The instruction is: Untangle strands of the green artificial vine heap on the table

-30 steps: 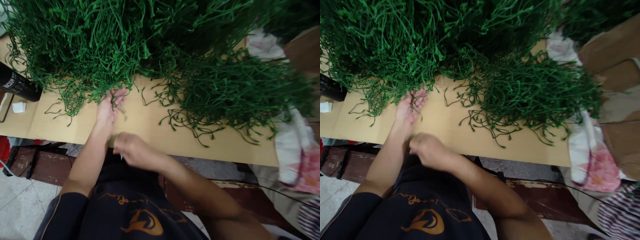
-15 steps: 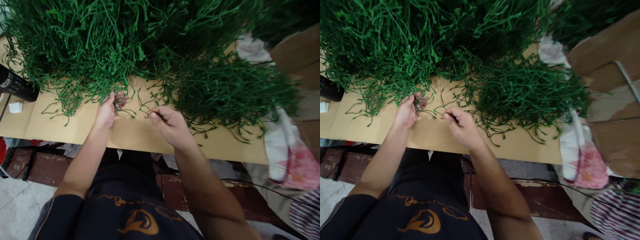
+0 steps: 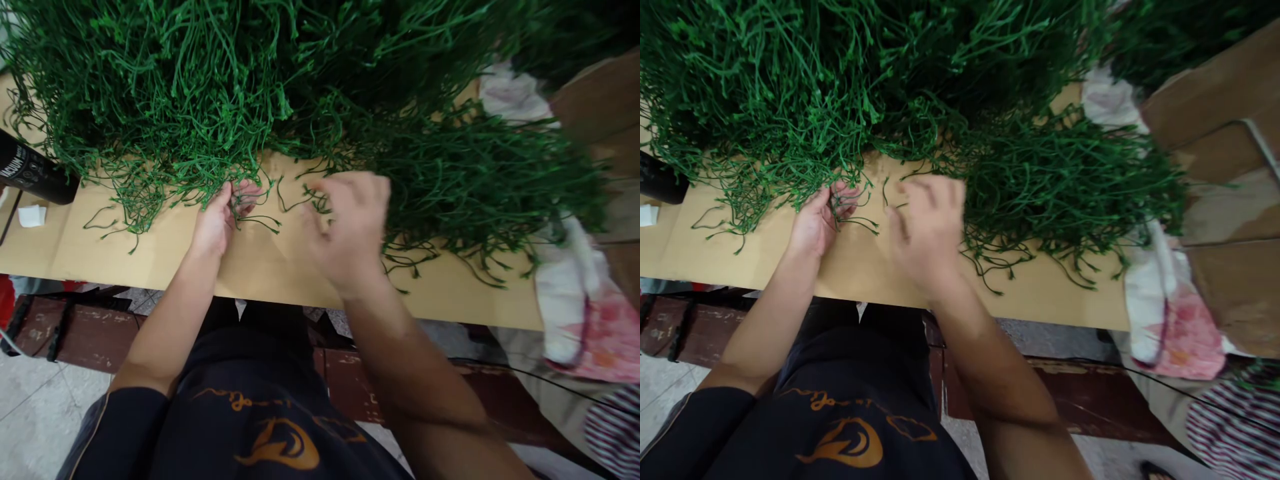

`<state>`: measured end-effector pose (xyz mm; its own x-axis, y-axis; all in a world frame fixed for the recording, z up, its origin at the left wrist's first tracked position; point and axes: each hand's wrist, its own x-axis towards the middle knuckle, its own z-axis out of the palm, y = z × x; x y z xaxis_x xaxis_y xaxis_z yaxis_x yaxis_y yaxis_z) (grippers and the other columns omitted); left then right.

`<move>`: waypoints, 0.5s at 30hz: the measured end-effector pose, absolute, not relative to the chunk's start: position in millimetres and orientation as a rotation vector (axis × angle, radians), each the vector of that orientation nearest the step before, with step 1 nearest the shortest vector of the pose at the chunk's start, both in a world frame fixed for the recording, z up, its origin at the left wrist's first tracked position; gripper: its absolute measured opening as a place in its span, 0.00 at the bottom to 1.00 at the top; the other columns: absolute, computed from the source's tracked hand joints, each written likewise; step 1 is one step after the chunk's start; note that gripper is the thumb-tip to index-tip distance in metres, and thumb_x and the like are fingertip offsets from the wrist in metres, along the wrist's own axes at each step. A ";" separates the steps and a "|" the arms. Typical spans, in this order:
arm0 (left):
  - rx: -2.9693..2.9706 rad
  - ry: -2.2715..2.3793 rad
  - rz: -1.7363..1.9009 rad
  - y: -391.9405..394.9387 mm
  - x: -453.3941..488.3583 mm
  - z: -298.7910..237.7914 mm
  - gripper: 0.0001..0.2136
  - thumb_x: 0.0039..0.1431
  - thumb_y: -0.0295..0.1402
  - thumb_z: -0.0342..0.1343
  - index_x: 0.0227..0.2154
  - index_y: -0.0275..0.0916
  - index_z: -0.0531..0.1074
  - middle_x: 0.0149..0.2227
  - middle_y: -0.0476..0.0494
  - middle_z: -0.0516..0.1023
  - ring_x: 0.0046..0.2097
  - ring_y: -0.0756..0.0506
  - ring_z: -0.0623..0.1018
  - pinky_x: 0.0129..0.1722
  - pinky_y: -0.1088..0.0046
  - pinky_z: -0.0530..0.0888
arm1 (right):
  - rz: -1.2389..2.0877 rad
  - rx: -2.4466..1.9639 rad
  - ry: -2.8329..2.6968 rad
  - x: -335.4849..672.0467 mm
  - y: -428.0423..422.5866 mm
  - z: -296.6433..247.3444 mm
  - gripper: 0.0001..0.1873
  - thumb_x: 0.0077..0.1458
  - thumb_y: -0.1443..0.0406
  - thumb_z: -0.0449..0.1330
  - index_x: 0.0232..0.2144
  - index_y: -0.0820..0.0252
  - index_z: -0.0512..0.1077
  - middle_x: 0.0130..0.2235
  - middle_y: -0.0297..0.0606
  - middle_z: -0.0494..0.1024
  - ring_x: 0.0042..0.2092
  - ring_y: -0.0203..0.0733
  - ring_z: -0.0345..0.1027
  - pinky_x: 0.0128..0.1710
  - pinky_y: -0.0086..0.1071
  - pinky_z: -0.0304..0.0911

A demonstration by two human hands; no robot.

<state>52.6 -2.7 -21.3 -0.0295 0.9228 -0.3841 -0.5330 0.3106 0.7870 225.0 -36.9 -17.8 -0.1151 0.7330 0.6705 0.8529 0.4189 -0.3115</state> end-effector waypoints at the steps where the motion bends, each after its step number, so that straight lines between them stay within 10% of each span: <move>1: 0.472 1.046 1.243 -2.4 52.6 -22.4 0.14 0.63 0.35 0.44 0.33 0.35 0.73 0.38 0.41 0.81 0.54 0.45 0.75 0.56 0.66 0.69 | -0.105 -1.335 -1.965 210.2 -39.1 -19.6 0.15 0.57 0.60 0.52 0.41 0.64 0.70 0.41 0.49 0.71 0.45 0.50 0.63 0.46 0.48 0.59; 15: 0.523 1.049 1.225 -3.0 52.1 -23.2 0.13 0.64 0.33 0.41 0.29 0.37 0.69 0.33 0.44 0.81 0.52 0.46 0.77 0.55 0.66 0.69 | 0.291 -1.380 -2.220 161.9 -50.5 -33.2 0.22 0.63 0.61 0.38 0.33 0.64 0.69 0.24 0.40 0.72 0.24 0.38 0.59 0.26 0.32 0.49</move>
<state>52.1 -3.0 -23.2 -0.0170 0.9316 -0.3631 -0.5023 0.3061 0.8087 161.9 -50.5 -33.2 -0.3566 0.8831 0.3048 0.7746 0.4619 -0.4321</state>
